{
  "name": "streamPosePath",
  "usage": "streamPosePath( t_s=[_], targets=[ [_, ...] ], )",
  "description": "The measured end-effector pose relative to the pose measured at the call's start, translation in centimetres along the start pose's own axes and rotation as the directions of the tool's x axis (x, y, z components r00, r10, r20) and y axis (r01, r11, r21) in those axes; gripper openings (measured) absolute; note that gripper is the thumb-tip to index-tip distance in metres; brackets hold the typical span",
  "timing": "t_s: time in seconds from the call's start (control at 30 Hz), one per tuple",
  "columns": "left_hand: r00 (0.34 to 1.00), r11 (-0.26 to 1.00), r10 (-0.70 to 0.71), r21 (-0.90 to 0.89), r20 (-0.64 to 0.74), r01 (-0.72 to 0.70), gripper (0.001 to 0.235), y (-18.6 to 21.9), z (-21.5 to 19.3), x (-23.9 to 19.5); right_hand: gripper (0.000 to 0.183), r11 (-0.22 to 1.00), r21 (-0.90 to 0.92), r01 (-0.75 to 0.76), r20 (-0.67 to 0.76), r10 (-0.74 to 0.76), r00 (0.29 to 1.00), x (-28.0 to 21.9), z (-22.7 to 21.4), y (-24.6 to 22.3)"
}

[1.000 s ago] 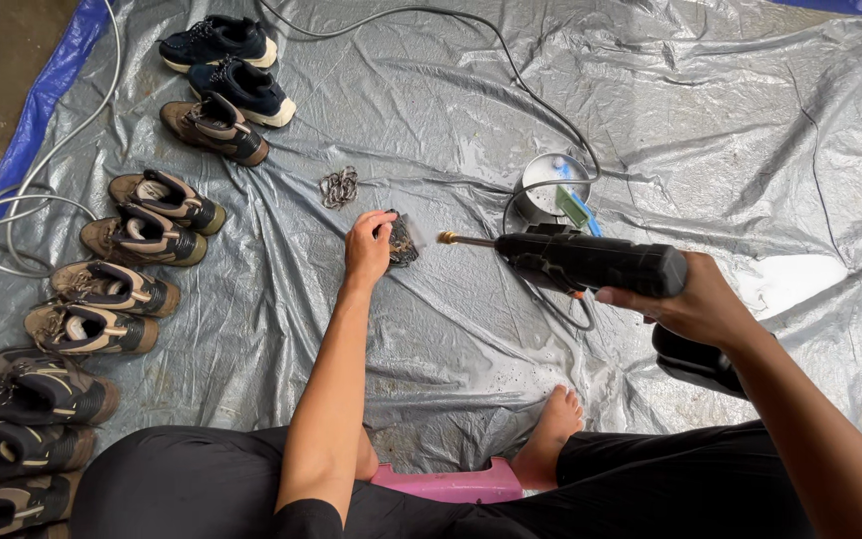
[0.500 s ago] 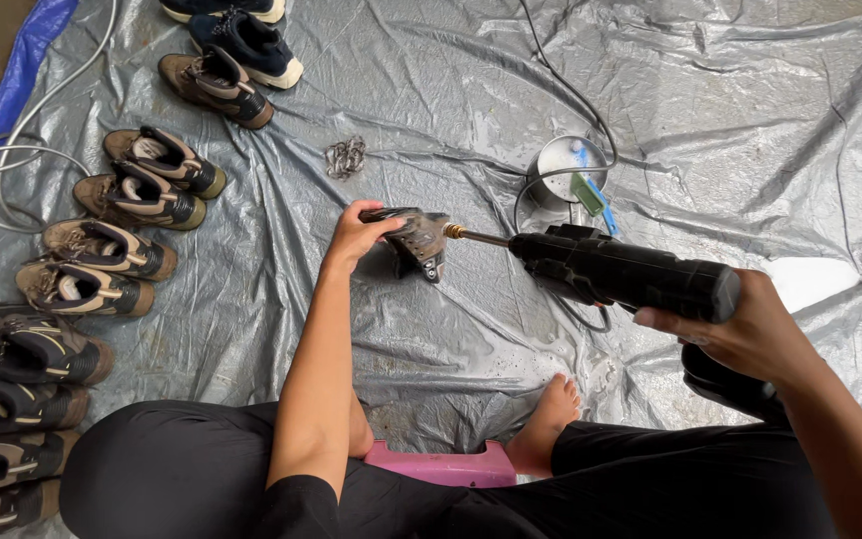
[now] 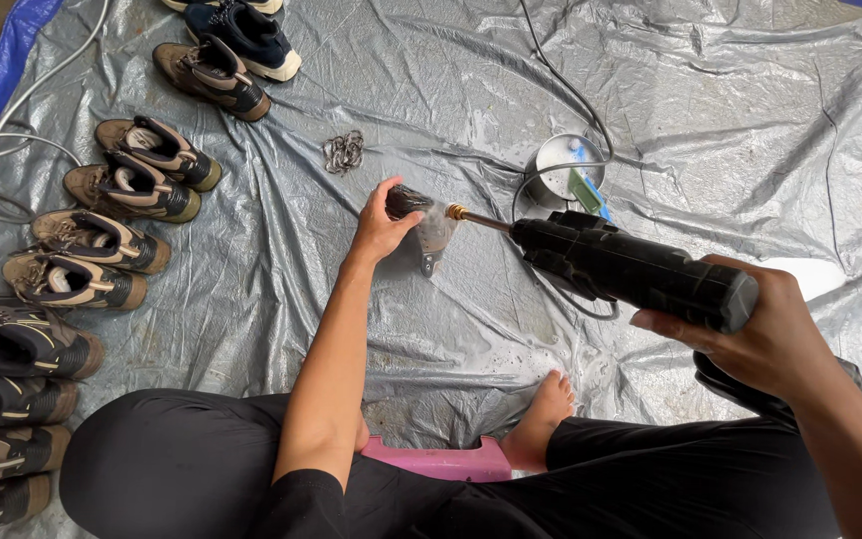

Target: The person scrubs a shoe with a brush and cleaning solution, then uses a heat gun to dry the shoe. The person rotates the shoe to clean and dry different areas, including the sole and interior.

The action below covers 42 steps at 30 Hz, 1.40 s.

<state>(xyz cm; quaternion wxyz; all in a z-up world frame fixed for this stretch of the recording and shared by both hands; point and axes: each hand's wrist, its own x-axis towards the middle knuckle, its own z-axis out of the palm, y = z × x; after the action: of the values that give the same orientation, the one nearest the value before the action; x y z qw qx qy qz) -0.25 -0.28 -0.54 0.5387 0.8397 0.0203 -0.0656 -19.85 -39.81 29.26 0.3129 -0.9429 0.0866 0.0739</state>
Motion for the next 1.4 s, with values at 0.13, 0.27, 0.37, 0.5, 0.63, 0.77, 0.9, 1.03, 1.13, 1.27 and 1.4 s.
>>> streamPosePath(
  t_s=[0.13, 0.27, 0.37, 0.5, 0.63, 0.77, 0.9, 1.03, 1.13, 1.27, 1.4],
  targets=[
    [0.996, 0.998, -0.065, 0.006, 0.054, 0.065, 0.083, 2.1, -0.8, -1.0, 0.035, 0.997, 0.075, -0.011, -0.017, 0.012, 1.000, -0.3, -0.6, 0.4],
    [0.996, 0.996, -0.086, -0.030, 0.040, 0.087, 0.087, 2.4, -0.7, -1.6, 0.033, 0.994, 0.080, 0.078, -0.019, -0.077, 0.997, -0.7, -0.7, 0.0],
    [0.998, 0.998, -0.062, -0.029, 0.025, 0.063, 0.090, 1.6, -0.5, -1.1, 0.036, 0.998, 0.046, 0.039, -0.008, -0.039, 0.999, -0.1, 0.0, 0.0],
    [0.999, 0.999, -0.041, -0.001, 0.013, 0.041, 0.088, 1.3, -0.3, -0.8, 0.048, 0.999, 0.035, -0.016, 0.021, 0.015, 1.000, 0.4, 1.1, 0.1],
    [0.998, 0.997, -0.068, -0.031, 0.009, 0.068, 0.088, 1.0, -0.1, -0.7, 0.050, 0.998, 0.067, -0.008, 0.046, 0.005, 0.999, 1.2, 2.2, 0.8],
    [0.998, 0.997, -0.070, -0.041, -0.003, 0.070, 0.089, 1.0, -0.1, -0.7, 0.043, 0.998, 0.027, -0.052, 0.080, 0.050, 0.996, 1.9, 2.7, 0.4],
    [0.997, 0.996, -0.075, -0.047, -0.009, 0.075, 0.089, 1.2, -0.3, -0.9, 0.042, 0.996, 0.025, -0.086, 0.098, 0.083, 0.992, 2.5, 3.1, -0.6],
    [0.997, 0.996, -0.075, -0.053, -0.018, 0.074, 0.090, 0.7, -0.4, -0.8, 0.032, 0.999, 0.033, -0.035, 0.112, 0.032, 0.993, 3.5, 3.7, -0.5],
    [0.996, 0.995, -0.091, -0.052, -0.023, 0.090, 0.091, 0.6, -0.4, -1.1, 0.029, 0.996, 0.048, -0.076, 0.133, 0.069, 0.989, 3.9, 4.1, -0.2],
    [0.995, 0.993, -0.094, -0.072, -0.031, 0.092, 0.090, 0.8, -0.5, -1.1, 0.034, 0.995, 0.019, -0.095, 0.136, 0.091, 0.987, 4.5, 4.3, 0.0],
    [0.994, 0.992, -0.104, -0.081, -0.037, 0.101, 0.091, 0.6, -0.5, -1.0, 0.034, 0.999, 0.017, -0.048, 0.150, 0.044, 0.988, 5.1, 4.8, 0.4]
  ],
)
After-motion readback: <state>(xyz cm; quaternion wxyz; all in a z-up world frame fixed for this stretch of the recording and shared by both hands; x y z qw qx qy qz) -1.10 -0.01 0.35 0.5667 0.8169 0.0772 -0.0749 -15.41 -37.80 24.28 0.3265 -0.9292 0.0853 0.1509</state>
